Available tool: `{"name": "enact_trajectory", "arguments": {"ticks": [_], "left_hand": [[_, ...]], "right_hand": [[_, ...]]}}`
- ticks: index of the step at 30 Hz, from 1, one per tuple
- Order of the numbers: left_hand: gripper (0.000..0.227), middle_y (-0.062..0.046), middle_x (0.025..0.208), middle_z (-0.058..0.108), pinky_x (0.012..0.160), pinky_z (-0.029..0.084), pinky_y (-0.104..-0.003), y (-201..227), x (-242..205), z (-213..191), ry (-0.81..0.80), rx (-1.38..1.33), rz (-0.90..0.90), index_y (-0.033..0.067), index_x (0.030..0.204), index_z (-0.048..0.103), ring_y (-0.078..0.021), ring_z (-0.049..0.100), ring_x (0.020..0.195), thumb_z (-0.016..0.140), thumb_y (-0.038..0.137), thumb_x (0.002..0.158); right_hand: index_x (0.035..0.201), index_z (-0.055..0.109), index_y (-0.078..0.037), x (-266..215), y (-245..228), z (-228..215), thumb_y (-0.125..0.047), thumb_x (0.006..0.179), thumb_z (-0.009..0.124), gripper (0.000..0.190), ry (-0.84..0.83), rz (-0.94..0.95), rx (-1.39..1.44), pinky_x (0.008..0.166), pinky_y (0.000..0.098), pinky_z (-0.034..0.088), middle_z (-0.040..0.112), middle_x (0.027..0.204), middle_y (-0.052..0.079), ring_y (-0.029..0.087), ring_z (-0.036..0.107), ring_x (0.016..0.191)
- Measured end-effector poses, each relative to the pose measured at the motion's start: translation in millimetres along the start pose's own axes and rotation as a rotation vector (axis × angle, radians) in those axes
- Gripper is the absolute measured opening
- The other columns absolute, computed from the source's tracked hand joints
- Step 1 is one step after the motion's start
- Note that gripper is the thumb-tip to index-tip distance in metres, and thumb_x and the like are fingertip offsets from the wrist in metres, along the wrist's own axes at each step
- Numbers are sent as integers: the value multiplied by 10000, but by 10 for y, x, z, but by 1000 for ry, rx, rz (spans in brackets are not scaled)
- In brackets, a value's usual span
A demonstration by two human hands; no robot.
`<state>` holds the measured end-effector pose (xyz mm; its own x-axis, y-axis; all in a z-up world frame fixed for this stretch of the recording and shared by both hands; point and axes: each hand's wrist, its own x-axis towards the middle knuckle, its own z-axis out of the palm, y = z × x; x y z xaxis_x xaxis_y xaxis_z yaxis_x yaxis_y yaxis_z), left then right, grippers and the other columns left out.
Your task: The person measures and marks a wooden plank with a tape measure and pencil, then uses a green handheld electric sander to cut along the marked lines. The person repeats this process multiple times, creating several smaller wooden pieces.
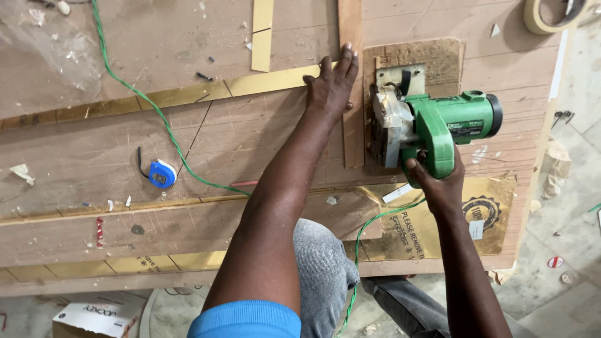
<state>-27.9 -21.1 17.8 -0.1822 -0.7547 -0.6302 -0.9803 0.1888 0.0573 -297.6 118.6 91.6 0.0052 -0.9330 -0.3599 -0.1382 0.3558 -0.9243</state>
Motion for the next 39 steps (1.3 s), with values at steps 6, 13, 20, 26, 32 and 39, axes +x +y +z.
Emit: {"name": "enact_trajectory", "arguments": {"ticks": [6,13,20,26,32,39], "left_hand": [[1314,-53,1717,-37,941,557,-651,18,54,79,34,-34,-11,169,1644,80,-382,368,1390,893,574,695],[1322,-42,1705,-32,943,547,-676,28,86,162,72,-31,-15,189,1643,82,-385,354,1407,899,582,681],[1332,-42,1707,-57,942,549,-672,24,75,130,53,0,-22,186,1642,53,-396,345,1403,887,606,692],[1316,-35,1709,-62,952,547,-670,37,26,84,48,0,-28,177,1644,41,-386,336,1415,872,599,715],[1274,-24,1706,-38,952,545,-666,58,-12,8,35,5,-29,175,1639,57,-376,340,1413,865,569,736],[1241,-30,1706,6,946,548,-669,61,-53,-40,42,6,-29,167,1639,86,-370,341,1412,855,566,750]], "right_hand": [[1189,653,-9,21,-74,12,40,892,750,316,-48,76,46,733,264,564,697,1024,40,110,670,855],[1126,694,-5,23,-225,74,87,824,648,319,-35,101,79,737,253,548,724,1064,61,116,666,839],[1055,685,-16,8,-185,78,67,808,655,262,16,108,64,776,259,551,729,1060,50,106,670,891],[1022,675,-36,14,-22,51,49,817,685,222,34,135,79,747,260,537,691,961,20,95,640,840],[1004,675,-39,33,31,44,37,826,697,194,40,129,35,736,257,530,691,936,21,92,637,821],[974,674,-43,82,87,73,33,814,708,180,49,143,36,698,252,533,715,923,32,94,648,793]]}}
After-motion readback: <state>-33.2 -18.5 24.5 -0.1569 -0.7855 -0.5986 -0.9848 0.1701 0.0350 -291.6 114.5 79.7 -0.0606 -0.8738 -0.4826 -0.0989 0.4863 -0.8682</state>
